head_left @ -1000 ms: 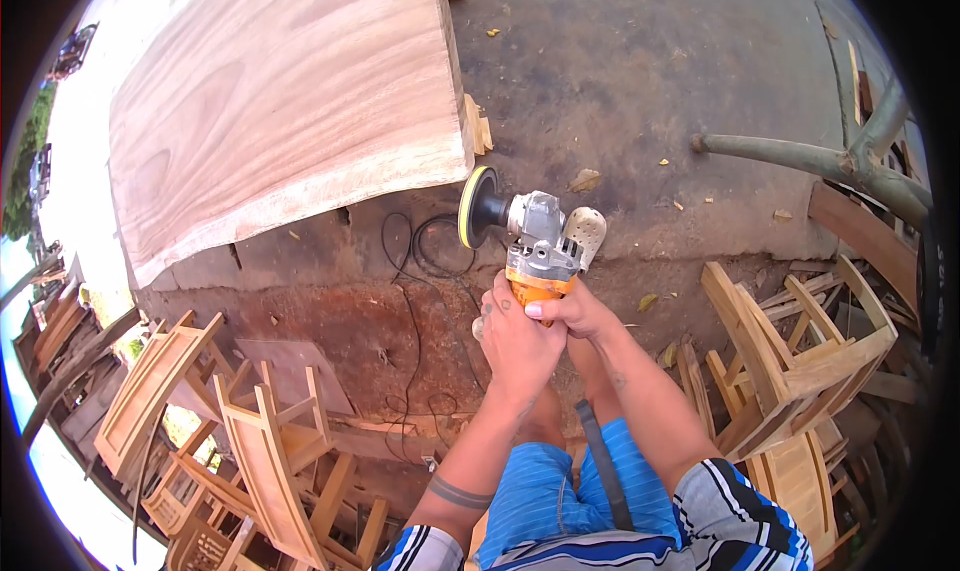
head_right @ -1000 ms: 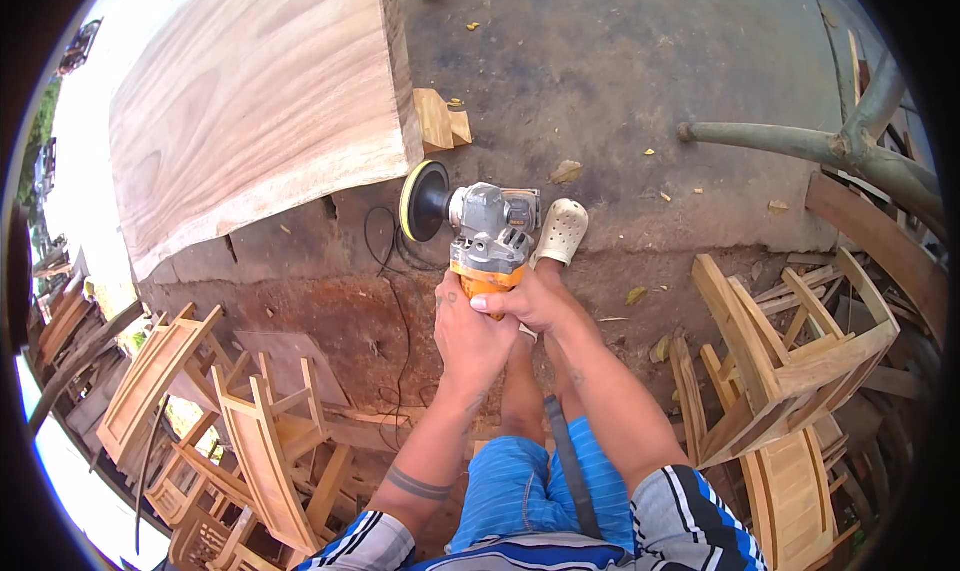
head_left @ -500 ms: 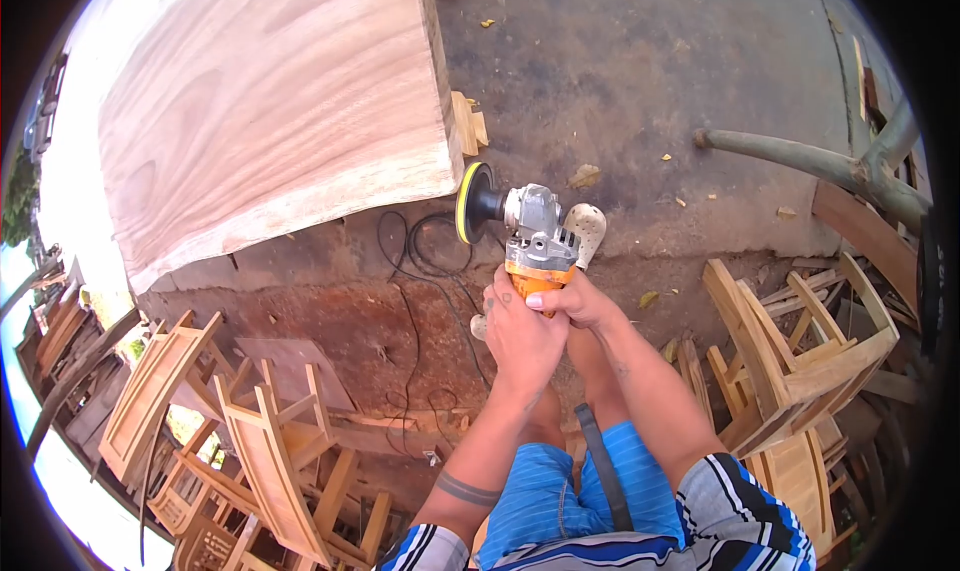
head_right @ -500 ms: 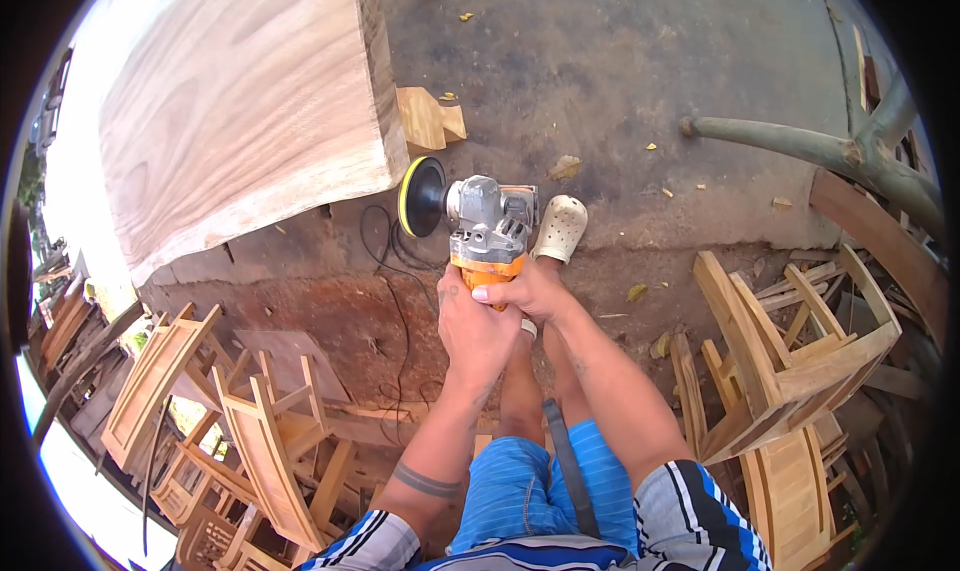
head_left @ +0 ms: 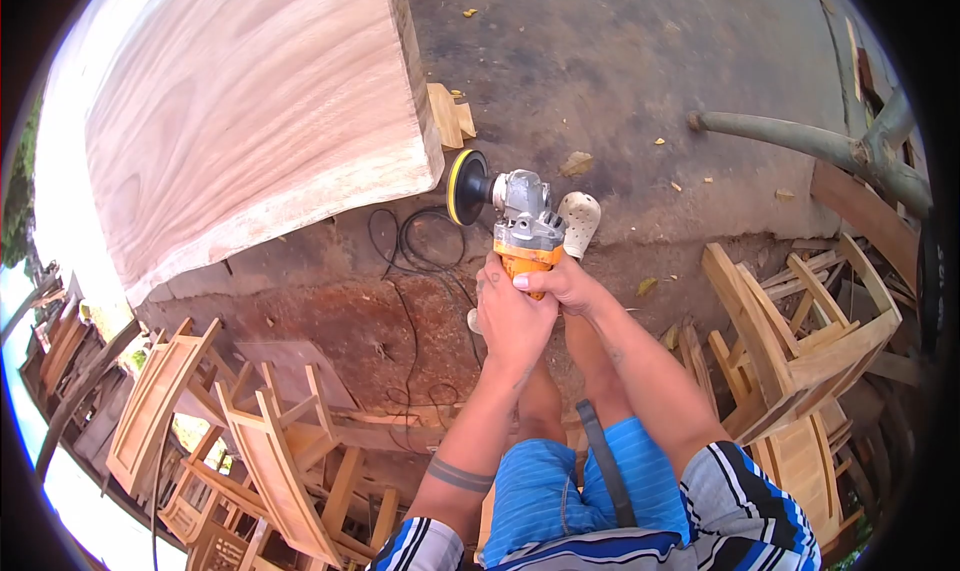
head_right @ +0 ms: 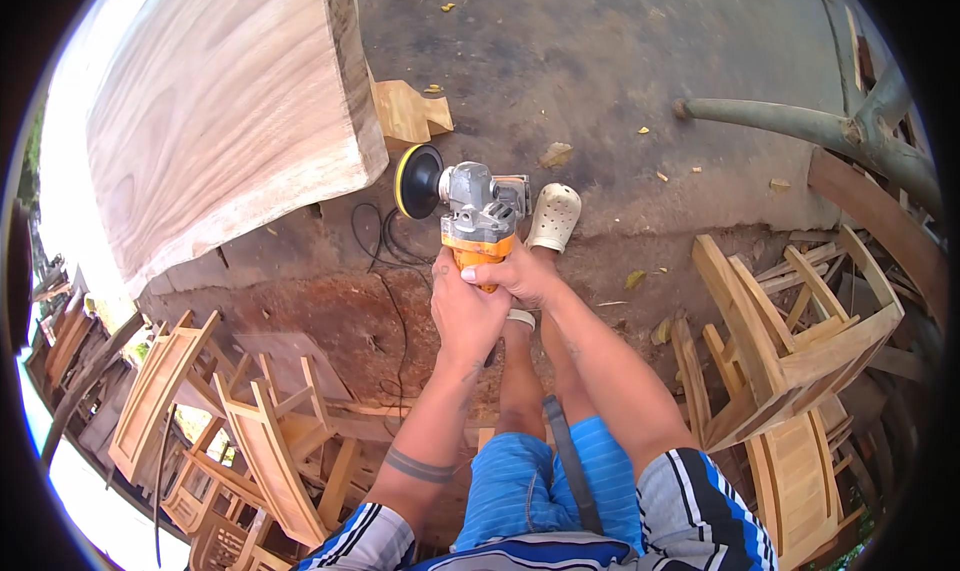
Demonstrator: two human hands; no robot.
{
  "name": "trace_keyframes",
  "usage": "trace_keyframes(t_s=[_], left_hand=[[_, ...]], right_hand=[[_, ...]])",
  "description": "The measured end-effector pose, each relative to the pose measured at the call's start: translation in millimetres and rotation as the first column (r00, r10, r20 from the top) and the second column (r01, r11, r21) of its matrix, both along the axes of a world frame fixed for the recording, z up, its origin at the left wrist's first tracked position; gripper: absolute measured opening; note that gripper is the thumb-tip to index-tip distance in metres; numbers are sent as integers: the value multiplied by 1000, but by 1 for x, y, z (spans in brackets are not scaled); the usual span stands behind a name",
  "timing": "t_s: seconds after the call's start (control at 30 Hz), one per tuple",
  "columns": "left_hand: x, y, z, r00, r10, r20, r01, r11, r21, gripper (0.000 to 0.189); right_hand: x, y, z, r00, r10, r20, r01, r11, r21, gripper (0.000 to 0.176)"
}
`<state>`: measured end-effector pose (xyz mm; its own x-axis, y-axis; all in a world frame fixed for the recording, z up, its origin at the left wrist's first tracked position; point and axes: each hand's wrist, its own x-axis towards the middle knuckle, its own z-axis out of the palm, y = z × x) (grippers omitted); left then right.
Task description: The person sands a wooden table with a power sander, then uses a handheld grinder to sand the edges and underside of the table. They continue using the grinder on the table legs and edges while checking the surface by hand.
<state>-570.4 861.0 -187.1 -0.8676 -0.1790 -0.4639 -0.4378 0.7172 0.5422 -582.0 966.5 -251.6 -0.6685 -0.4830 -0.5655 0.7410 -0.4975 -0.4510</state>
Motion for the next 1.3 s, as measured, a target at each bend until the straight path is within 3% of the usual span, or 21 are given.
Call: trace_keyframes(t_s=[0.27, 0.4, 0.5, 0.7, 0.8, 0.83, 0.87, 0.9, 0.93, 0.97, 1.0, 1.03, 1.1, 1.2, 1.3], left_hand=[[26, -12, 20, 986, -123, -110, 131, 989, 63, 77], [46, -34, 25, 992, -120, -45, 125, 982, 144, 75], [67, -56, 22, 990, -131, -42, 135, 986, 103, 74], [118, -117, 12, 978, -47, -205, 85, 980, 178, 69], [142, -157, 21, 953, 32, -302, 57, 959, 279, 63], [152, -171, 25, 964, 122, -234, -28, 929, 368, 61], [166, -187, 28, 964, 209, -163, -116, 886, 449, 59], [175, -200, 38, 952, 291, -92, -204, 830, 520, 57], [184, -211, 50, 863, 474, 172, -460, 600, 654, 56], [196, -229, 60, 861, 460, 219, -488, 622, 613, 56], [212, -243, 62, 824, 547, 148, -494, 565, 661, 54], [226, -256, 63, 775, 626, 85, -489, 508, 709, 52], [234, -286, 93, 713, 692, 117, -409, 275, 870, 58], [258, -331, 123, 600, 800, -17, -350, 282, 893, 58], [274, -365, 154, 347, 933, -94, -452, 254, 855, 48]], right_hand=[[36, -2, 22, 1000, -19, -8, 19, 998, 62, 66], [58, -24, 47, 994, -109, 0, 107, 978, 177, 65], [80, -48, 55, 993, -118, 7, 113, 968, 222, 62], [134, -112, 68, 994, -56, -94, 87, 926, 368, 48], [162, -140, 73, 986, 126, -108, -78, 927, 368, 75], [169, -150, 77, 976, 175, -127, -117, 922, 370, 83], [174, -159, 80, 930, 233, -285, -93, 898, 430, 102], [179, -167, 82, 881, 332, -338, -181, 895, 408, 103], [181, -174, 85, 815, 424, -394, -269, 880, 390, 104], [186, -184, 89, 739, 502, -449, -351, 856, 379, 105], [193, -201, 93, 838, 411, -359, -371, 912, 178, 105], [198, -215, 95, 735, 543, -405, -488, 839, 239, 100], [198, -242, 104, 471, 760, -448, -662, 640, 389, 91], [189, -298, 144, 325, 854, -407, -770, 489, 410, 77], [204, -351, 180, 212, 856, -472, -577, 499, 646, 54]])
